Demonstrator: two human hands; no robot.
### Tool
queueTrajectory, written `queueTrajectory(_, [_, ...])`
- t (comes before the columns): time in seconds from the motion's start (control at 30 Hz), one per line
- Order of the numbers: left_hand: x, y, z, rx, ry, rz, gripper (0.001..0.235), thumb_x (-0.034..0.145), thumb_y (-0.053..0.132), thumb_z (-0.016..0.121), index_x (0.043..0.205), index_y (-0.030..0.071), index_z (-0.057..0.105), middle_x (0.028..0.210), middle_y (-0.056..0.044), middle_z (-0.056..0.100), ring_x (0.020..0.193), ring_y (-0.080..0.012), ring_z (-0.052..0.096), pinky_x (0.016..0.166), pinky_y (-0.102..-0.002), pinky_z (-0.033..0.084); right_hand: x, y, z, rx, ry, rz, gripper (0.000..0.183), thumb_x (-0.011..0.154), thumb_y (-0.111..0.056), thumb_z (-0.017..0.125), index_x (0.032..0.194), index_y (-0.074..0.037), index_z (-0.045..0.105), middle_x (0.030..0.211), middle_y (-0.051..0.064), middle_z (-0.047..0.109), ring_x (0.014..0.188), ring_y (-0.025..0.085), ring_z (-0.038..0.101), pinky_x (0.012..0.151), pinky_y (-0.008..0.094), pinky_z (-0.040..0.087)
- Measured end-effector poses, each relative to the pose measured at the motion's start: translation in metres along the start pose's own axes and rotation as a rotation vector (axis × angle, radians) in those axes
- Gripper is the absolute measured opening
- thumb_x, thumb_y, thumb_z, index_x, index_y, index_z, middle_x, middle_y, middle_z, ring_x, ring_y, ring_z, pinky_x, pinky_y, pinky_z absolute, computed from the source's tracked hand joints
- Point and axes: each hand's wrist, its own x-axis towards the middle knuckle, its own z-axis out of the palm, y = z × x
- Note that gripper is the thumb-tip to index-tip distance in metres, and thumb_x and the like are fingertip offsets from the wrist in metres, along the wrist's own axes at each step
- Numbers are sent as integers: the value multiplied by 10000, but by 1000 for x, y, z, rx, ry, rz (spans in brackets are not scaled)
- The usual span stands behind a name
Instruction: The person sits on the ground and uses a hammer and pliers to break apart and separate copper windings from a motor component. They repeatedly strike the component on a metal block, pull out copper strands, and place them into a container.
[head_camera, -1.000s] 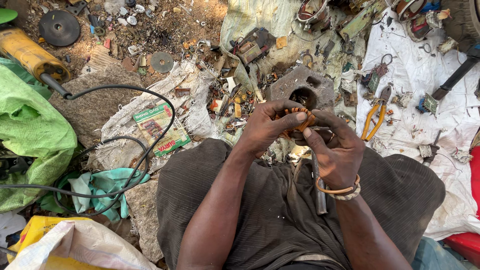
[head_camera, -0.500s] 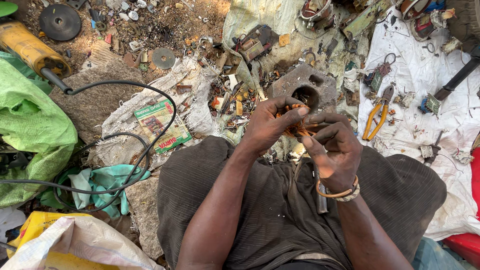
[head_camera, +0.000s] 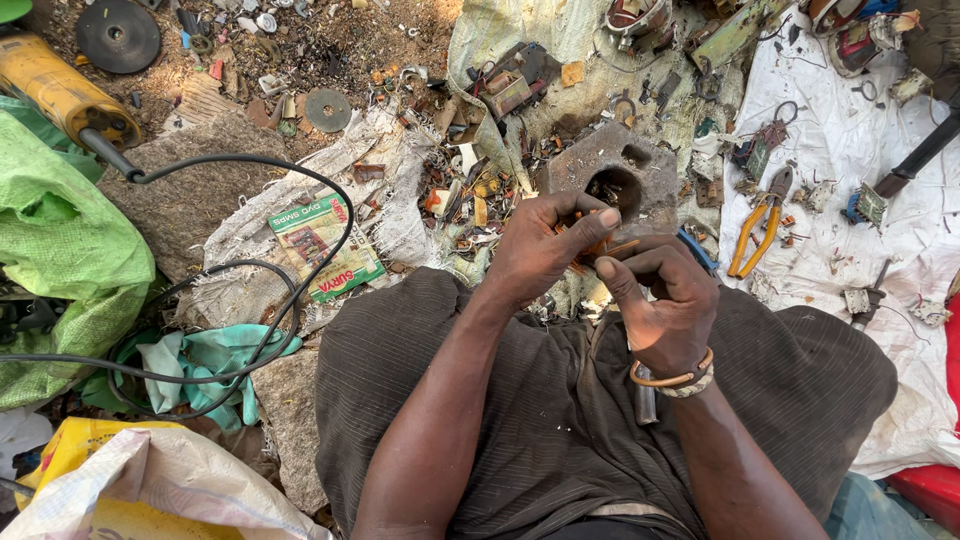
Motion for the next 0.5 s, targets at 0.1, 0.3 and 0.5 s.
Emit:
queueTrajectory(0.1, [-1,0,1,7,5,-32,406,927,400,743,1034,9,756,796,-46,728,697,-108,710,607,-283,619,-3,2,4,375,59,115,342,934,-151,839,1143,-85,576,1006,32,725,858,68,701,707,218,597])
queueTrajectory(0.3, [2,-1,0,18,13,-12,396,930,396,743,1044,16,757,808,-37,728,714,-94,697,605,-266,593,0,-1,4,236,33,75,303,926,-74,831,1121,-45,601,1068,67,681,934,103,679,772,244,591])
queueTrajectory(0.5, [1,-5,0,29,10,8,390,951,386,750,1043,7,757,822,-29,722,737,-86,682,630,-256,573,0,-3,5,415,25,50,254,945,-56,777,1124,-43,596,1141,58,652,1027,91,669,876,245,586])
